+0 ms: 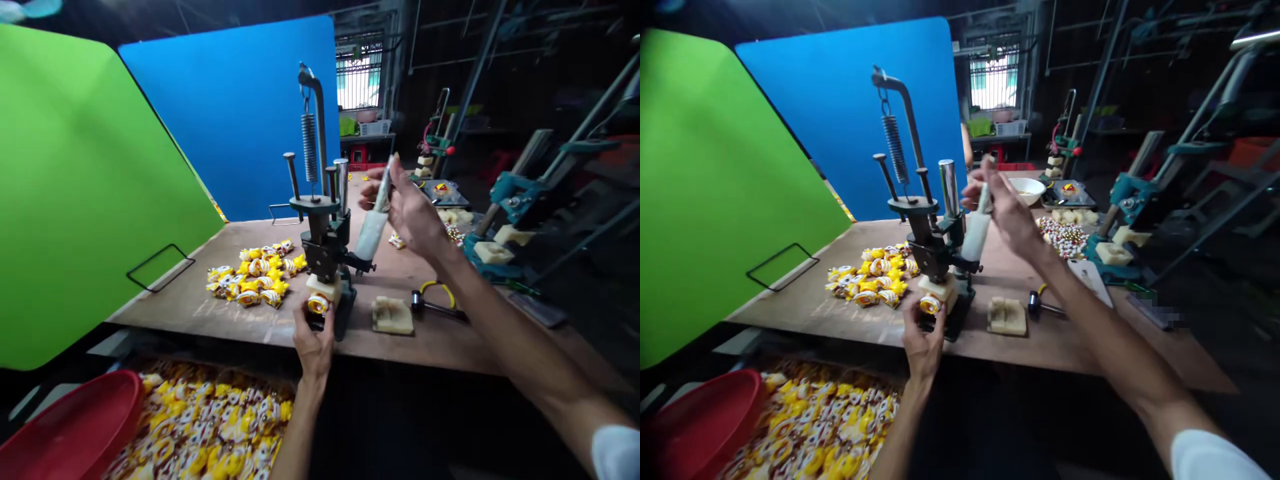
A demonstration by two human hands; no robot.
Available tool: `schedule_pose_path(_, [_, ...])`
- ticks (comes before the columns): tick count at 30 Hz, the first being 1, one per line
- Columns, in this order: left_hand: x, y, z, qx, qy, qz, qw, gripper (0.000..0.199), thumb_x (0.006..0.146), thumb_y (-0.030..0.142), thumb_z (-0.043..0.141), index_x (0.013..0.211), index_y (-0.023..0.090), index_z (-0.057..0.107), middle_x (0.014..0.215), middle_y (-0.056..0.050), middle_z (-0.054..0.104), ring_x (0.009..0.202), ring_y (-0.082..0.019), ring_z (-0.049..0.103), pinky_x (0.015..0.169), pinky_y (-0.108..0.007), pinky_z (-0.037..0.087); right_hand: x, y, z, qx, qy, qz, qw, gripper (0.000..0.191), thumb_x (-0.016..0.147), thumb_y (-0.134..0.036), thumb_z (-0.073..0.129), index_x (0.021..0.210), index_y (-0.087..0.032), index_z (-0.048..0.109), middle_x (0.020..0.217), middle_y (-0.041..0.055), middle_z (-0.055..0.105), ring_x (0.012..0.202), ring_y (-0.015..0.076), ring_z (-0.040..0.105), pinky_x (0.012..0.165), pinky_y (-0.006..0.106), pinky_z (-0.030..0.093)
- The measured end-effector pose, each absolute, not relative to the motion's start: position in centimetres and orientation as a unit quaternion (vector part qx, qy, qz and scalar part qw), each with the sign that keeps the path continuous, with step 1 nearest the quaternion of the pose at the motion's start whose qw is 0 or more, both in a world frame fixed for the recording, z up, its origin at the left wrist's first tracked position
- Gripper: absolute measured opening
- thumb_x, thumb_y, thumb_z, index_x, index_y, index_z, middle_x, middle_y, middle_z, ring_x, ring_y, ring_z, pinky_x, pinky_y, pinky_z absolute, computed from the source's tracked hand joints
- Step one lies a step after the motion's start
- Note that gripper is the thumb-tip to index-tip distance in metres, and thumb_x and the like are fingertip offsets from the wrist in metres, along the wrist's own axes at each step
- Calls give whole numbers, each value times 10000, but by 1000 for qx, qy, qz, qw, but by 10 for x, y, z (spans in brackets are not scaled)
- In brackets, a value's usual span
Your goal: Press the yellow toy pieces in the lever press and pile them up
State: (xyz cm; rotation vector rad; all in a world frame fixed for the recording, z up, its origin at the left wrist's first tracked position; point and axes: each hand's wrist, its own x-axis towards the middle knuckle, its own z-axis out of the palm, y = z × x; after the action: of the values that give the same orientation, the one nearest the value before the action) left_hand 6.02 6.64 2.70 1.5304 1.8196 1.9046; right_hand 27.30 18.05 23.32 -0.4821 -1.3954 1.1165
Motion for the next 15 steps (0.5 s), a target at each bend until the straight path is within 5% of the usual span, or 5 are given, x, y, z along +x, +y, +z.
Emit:
schedule_pose_path(3, [59,55,41,495,598,630,-4,452,940,490,830,1272,223,676,1223,-104,737,1130,-268,730,1039,-417,600,314,257,192,-449,-672,353,471,875,1061,-892,187,989,-207,728,1024,140,801,984,265,766,942,415,635])
schedule_pose_path(6, [44,39,41,432,631,645,-9,484,894,537,875,1198,218,674,1070,-55,727,957,-235,722,902,-367,606,340,305,136,-582,-699,159,385,622,1010,-792,536,939,-195,697,1196,222,773,1242,380,683,1109,523,522])
schedule_pose_path(9, [7,27,28,390,662,639,-37,534,890,568,871,1242,222,669,1115,-63,734,973,-244,725,903,-373,599,342,320,101,-578,-718,124,366,410,858,-566,816,935,-200,648,1346,268,706,1403,440,550,1206,585,386])
schedule_pose_path(12, [-36,29,14,441,678,583,-80,519,912,574,845,1264,225,689,1157,-84,746,1024,-272,721,961,-426,595,331,315,85,-553,-747,133,344,271,809,-367,835,879,-228,612,1244,240,727,1291,401,587,1118,528,413])
schedule_pose_path(15, [-63,51,10,523,664,526,-95,482,939,569,813,1252,217,709,1206,-120,732,1142,-314,700,1042,-496,587,328,297,80,-521,-766,170,336,278,740,-372,897,851,-256,670,983,150,744,974,336,647,892,462,464])
